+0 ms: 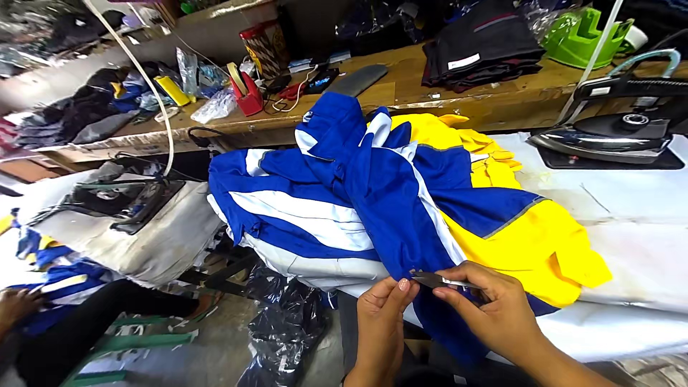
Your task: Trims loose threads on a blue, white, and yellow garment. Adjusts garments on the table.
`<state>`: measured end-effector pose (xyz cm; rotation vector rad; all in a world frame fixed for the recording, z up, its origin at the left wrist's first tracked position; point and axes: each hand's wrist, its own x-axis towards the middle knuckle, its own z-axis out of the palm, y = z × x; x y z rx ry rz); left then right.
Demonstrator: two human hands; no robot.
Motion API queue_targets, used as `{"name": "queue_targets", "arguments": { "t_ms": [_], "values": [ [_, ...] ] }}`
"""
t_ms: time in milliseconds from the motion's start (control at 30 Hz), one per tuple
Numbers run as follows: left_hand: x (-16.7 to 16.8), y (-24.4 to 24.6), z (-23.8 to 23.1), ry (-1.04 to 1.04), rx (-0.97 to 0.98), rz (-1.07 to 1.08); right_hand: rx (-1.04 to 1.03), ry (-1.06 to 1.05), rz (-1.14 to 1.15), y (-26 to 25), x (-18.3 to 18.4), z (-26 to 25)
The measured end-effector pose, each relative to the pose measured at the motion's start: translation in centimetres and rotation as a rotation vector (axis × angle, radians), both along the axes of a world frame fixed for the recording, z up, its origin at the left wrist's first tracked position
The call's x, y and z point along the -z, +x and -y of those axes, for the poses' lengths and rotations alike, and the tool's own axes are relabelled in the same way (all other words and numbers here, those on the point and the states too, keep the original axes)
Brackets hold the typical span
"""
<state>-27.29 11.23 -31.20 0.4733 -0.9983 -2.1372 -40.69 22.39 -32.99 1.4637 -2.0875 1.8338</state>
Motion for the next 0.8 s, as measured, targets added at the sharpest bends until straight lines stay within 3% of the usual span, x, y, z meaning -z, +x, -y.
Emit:
{"name": "queue_targets", "arguments": {
  "t_ms": [400,667,800],
  "values": [
    [0.4,-0.3,-0.5,-0.131,-0.053,0.006,0.037,-0.097,0.076,1.2,0.7,0.7],
    [0.6,-0.3,-0.5,-0.113,-0.052,0.001,0.004,-0.128,0.113,1.3,1.2,1.0],
    [0.4,-0.1,-0.4,-0.067,-0.021,-0.027,-0.091,-0.155,0.256,1.5,0.8,0.7]
  ]
}}
